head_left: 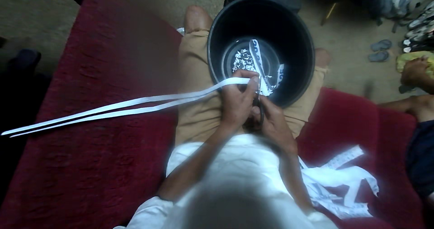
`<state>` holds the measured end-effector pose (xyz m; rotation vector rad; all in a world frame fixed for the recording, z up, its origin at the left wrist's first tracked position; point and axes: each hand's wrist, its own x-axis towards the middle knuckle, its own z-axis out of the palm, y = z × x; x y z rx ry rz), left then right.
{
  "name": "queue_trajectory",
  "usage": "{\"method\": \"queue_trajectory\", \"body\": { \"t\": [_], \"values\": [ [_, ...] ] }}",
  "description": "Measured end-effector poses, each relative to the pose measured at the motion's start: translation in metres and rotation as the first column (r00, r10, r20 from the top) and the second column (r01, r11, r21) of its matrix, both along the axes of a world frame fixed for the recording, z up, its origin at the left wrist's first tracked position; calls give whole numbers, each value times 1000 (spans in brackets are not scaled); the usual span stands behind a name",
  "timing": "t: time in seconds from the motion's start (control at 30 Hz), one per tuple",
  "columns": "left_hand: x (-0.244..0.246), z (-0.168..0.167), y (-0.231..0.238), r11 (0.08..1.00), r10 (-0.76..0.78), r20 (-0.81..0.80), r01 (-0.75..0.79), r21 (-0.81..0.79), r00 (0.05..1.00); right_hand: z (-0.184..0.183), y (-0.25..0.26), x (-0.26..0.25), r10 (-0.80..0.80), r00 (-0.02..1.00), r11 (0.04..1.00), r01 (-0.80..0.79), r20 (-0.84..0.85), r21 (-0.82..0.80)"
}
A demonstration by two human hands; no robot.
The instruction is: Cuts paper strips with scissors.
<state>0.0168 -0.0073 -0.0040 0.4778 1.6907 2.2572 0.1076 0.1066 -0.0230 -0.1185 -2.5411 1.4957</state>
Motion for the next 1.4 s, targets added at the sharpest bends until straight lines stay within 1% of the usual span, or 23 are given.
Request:
{"method": "queue_trajectory", "body": {
  "t": [0.6, 0.77, 0.87, 1.07, 1.4],
  "values": [
    [0, 0, 0, 1000, -6, 15, 6, 3, 1000, 0, -1, -1, -9, 1000, 1000, 9, -4, 9],
    [-2, 0, -5, 998, -24, 13, 25, -55, 1000, 0, 1, 1, -37, 999, 999, 37, 20, 20],
    [-5, -2, -7, 996, -6, -7, 6, -87, 1000, 2, 3, 2, -45, 998, 999, 44, 38, 16],
    [-5, -3, -7, 998, -9, -9, 8, -70, 1000, 1, 6, 3, -43, 999, 999, 42, 27, 29],
    [-5, -1, -6, 998, 5, -3, -5, -62, 1000, 0, 6, 4, -27, 1000, 999, 28, 16, -37]
  ]
}}
